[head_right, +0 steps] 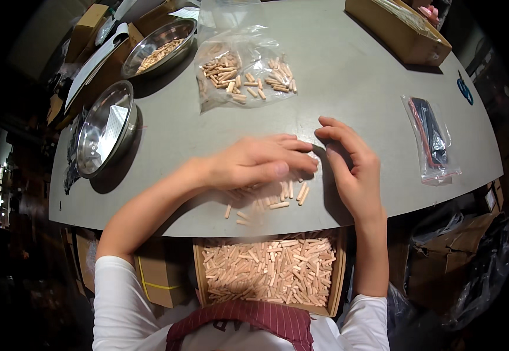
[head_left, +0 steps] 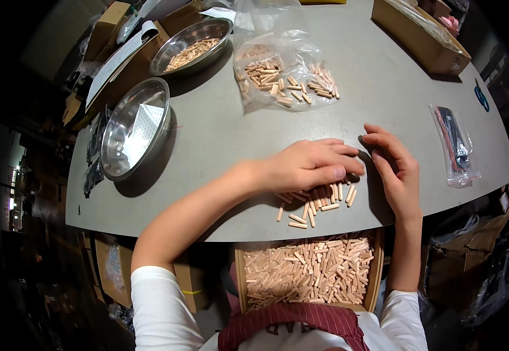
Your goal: The person pours wooden dowels from a plastic bag onto a table, sorts them into groups by hand, and sweeps the dowels into a box.
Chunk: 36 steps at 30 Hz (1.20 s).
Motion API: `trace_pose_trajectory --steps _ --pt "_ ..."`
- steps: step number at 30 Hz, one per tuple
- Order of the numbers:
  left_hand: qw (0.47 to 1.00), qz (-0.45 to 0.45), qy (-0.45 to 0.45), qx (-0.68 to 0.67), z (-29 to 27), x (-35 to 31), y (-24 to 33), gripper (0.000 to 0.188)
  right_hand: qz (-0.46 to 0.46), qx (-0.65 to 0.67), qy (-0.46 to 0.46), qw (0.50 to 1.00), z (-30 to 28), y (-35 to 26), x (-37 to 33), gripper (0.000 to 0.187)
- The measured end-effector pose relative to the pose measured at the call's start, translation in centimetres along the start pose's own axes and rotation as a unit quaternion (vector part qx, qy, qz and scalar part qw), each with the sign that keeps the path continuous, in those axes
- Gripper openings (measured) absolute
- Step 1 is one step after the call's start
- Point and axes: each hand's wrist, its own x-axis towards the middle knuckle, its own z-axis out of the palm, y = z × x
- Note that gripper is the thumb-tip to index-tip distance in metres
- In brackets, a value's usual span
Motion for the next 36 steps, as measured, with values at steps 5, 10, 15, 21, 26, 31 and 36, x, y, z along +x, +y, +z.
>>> trace_pose_trajectory --steps 5,10,15,21,26,31,36 --pt "0.999 0.019 -0.044 -0.012 2.4 -0.6 1.6 0.051 0.032 0.017 0.005 0.999 -0.1 -0.2 -0.4 0.024" --pt "0.996 0.058 -0.055 -0.034 5.2 -2.9 4.3 0.048 0.050 -0.003 -0.031 0.998 -0.1 0.0 -0.4 0.024" --pt "0.987 0.042 -0.051 -0.147 7.6 -6.1 7.6 0.043 -0.006 0.005 -0.003 1.000 0.2 1.1 0.0 0.026" --pt "0.974 -0.060 0.100 -0.194 6.2 -9.8 10.4 0.045 0.046 0.123 -0.060 0.989 -1.2 -0.3 -0.9 0.026" --pt "0.994 -0.071 0.042 0.077 11.5 -12.0 10.4 0.044 -0.074 0.221 -0.217 0.948 -1.4 -3.4 -6.0 0.022" --pt "0.977 -0.117 0.011 0.178 14.1 -12.3 9.2 0.051 -0.184 -0.009 -0.314 0.931 -0.6 -3.2 -11.0 0.033" --pt "0.962 -0.112 -0.020 0.248 15.2 -13.2 9.1 0.059 -0.158 -0.117 -0.397 0.897 -1.7 -4.0 -14.5 0.054"
